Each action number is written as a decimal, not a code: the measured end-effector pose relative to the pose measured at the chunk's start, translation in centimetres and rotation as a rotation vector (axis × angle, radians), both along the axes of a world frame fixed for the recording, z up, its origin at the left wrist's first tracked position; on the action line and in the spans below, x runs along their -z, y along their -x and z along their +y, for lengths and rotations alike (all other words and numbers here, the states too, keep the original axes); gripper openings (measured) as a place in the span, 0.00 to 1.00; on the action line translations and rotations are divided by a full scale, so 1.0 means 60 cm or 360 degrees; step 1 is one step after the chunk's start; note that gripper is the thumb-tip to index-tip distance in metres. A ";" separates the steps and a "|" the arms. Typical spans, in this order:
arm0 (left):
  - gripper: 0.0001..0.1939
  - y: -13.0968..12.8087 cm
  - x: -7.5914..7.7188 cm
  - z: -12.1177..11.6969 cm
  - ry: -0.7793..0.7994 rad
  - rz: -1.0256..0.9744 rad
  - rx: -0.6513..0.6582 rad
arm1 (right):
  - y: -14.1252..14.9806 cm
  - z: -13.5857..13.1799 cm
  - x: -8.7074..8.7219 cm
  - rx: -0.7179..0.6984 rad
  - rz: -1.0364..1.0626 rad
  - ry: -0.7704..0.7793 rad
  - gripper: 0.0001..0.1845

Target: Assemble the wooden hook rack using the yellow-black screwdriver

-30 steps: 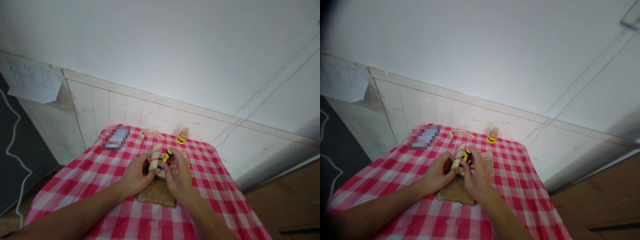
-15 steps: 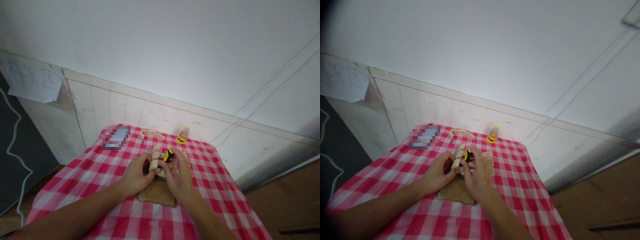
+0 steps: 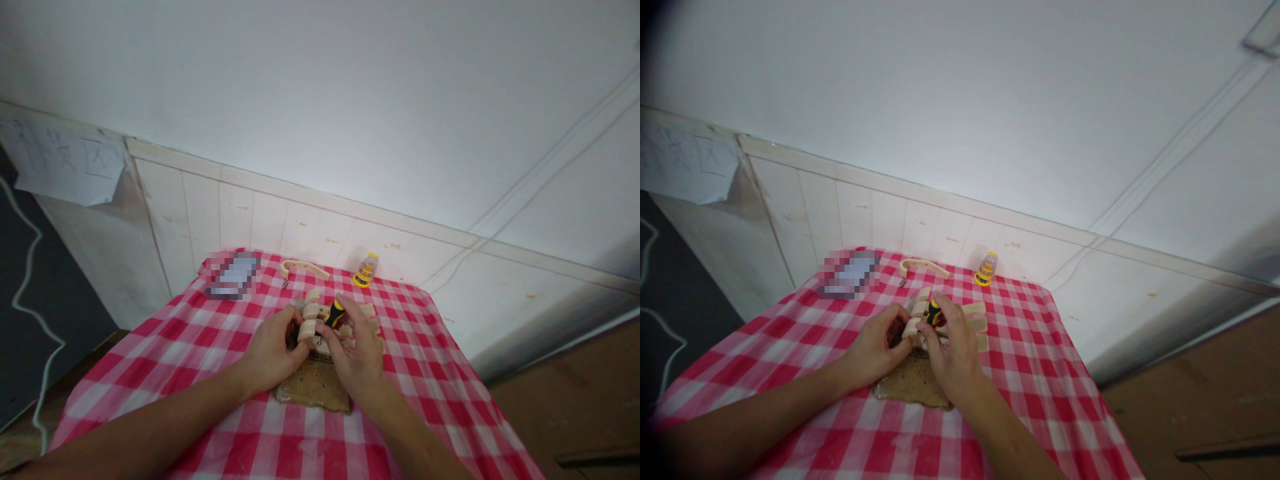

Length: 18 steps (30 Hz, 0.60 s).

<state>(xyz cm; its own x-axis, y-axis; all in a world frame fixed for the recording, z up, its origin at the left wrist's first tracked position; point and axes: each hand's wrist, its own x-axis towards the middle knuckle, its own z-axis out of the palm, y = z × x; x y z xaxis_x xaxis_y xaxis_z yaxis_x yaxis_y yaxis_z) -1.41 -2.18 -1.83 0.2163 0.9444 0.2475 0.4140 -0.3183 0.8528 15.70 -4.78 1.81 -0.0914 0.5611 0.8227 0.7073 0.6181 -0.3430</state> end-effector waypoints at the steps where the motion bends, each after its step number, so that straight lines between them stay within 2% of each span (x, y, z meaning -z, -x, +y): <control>1: 0.08 0.000 0.000 0.000 0.0008 0.0003 0.0000 | -0.001 0.000 0.000 0.0003 -0.0004 -0.0001 0.25; 10: 0.08 0.000 -0.003 -0.001 0.0026 0.0022 -0.0020 | -0.008 -0.012 -0.005 -0.0052 -0.0087 0.0054 0.29; 18: 0.08 -0.001 -0.001 -0.001 0.0015 0.0017 -0.0012 | -0.011 0.001 0.001 -0.0036 -0.0021 0.0036 0.27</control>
